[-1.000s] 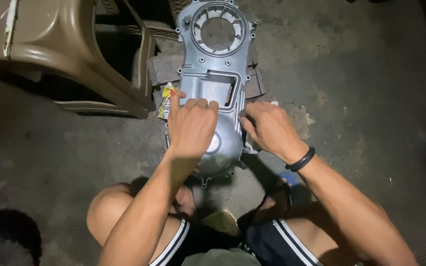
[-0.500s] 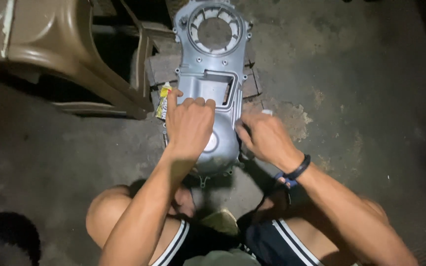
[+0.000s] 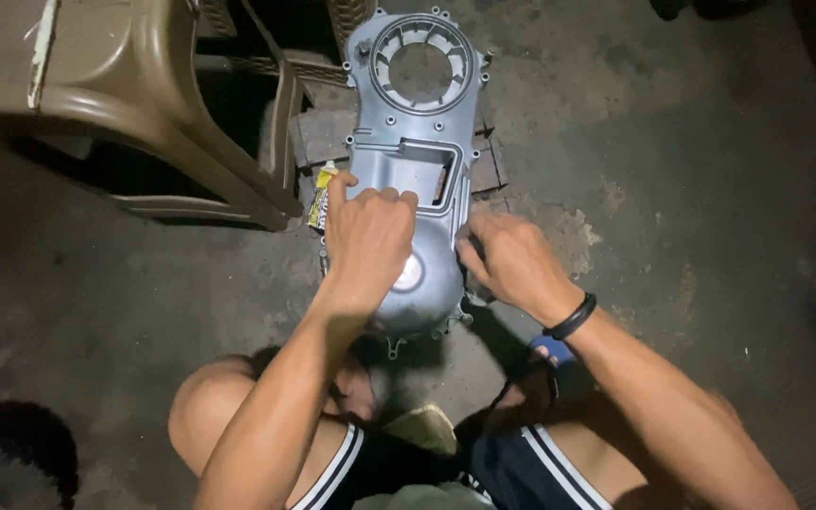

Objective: The person is cleaning a motorcycle engine casing by wiping it thoroughly with a cloth.

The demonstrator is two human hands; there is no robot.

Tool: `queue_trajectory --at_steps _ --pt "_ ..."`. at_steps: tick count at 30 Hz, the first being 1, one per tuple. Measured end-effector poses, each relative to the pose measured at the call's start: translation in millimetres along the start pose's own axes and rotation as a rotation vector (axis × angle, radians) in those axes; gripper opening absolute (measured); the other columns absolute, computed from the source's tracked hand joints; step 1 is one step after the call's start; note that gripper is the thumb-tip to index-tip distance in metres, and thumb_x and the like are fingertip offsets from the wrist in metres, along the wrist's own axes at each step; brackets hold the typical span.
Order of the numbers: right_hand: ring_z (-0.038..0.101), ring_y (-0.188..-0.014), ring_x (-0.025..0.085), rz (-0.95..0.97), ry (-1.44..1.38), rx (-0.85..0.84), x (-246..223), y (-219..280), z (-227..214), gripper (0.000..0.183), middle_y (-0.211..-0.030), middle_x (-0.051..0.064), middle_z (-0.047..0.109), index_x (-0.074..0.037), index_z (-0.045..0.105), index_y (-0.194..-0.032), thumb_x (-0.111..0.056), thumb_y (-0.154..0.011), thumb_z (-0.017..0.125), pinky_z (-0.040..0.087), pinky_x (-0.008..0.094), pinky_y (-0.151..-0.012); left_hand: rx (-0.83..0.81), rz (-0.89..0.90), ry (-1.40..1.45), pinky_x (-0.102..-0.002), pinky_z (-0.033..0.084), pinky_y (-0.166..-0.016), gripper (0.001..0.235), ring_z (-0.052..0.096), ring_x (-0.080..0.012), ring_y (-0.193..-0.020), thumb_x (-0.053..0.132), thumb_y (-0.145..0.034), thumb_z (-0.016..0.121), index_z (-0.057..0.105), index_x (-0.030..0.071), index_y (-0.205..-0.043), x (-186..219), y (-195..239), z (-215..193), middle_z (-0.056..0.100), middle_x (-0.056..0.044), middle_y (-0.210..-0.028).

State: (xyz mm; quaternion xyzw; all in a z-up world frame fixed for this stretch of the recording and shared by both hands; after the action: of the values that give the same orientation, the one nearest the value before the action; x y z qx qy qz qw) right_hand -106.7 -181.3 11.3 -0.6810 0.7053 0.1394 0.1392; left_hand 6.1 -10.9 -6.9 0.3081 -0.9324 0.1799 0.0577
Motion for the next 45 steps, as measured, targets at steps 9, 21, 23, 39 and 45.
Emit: queue_trajectory --at_steps 9,21,23,39,45 --pt "0.067 -0.067 0.035 0.095 -0.223 -0.125 -5 7 -10 0.019 -0.064 0.017 0.066 -0.003 0.066 -0.078 -0.019 -0.089 0.068 0.051 0.042 -0.065 -0.119 -0.063 0.002 -0.057 0.031 -0.109 0.011 0.068 -0.0240 -0.067 -0.003 -0.089 0.066 0.069 0.007 -0.084 6 -2 -10 0.066 -0.008 -0.069" --pt "0.066 -0.069 0.032 -0.020 0.063 0.065 9 -17 0 0.016 -0.066 0.012 0.062 -0.004 0.066 -0.085 -0.016 -0.096 0.064 0.051 0.039 -0.066 -0.209 -0.060 -0.025 -0.058 0.025 -0.114 0.011 0.071 -0.0235 -0.078 -0.001 -0.092 0.063 0.071 0.007 -0.090 6 -6 -5 0.071 -0.009 -0.077" --pt "0.067 -0.069 0.029 -0.015 0.071 0.062 13 -19 2 0.015 -0.067 0.009 0.063 -0.006 0.068 -0.088 -0.017 -0.096 0.063 0.052 0.038 -0.067 -0.202 -0.052 -0.030 -0.058 0.025 -0.114 0.010 0.071 -0.0237 -0.078 0.001 -0.092 0.063 0.071 0.007 -0.090 5 -5 -3 0.071 -0.009 -0.077" --pt "0.067 -0.071 0.028 0.011 0.231 0.239 24 -54 3 0.013 -0.069 0.008 0.063 -0.006 0.068 -0.090 -0.017 -0.096 0.065 0.053 0.037 -0.066 -0.137 -0.019 -0.042 -0.057 0.027 -0.112 0.010 0.071 -0.0243 -0.077 0.003 -0.091 0.063 0.071 0.008 -0.088 4 -3 1 0.070 -0.008 -0.076" --pt "0.070 -0.075 0.039 0.134 -0.030 0.206 47 -63 4 0.014 -0.075 0.016 0.068 -0.003 0.070 -0.091 -0.016 -0.093 0.069 0.054 0.046 -0.066 -0.173 -0.062 -0.027 -0.058 0.025 -0.113 0.011 0.070 -0.0237 -0.075 0.000 -0.091 0.064 0.071 0.008 -0.086 3 -5 -1 0.069 -0.008 -0.073"
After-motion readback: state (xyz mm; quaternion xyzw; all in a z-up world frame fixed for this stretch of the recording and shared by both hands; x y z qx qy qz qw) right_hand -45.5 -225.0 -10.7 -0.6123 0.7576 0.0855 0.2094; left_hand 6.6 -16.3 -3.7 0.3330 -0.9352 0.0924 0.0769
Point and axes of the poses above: each hand's wrist, its own y-axis away from the middle knuckle, its own z-axis out of the palm, x = y × z, the point moved 1 cm from there along -y, towards the middle knuckle
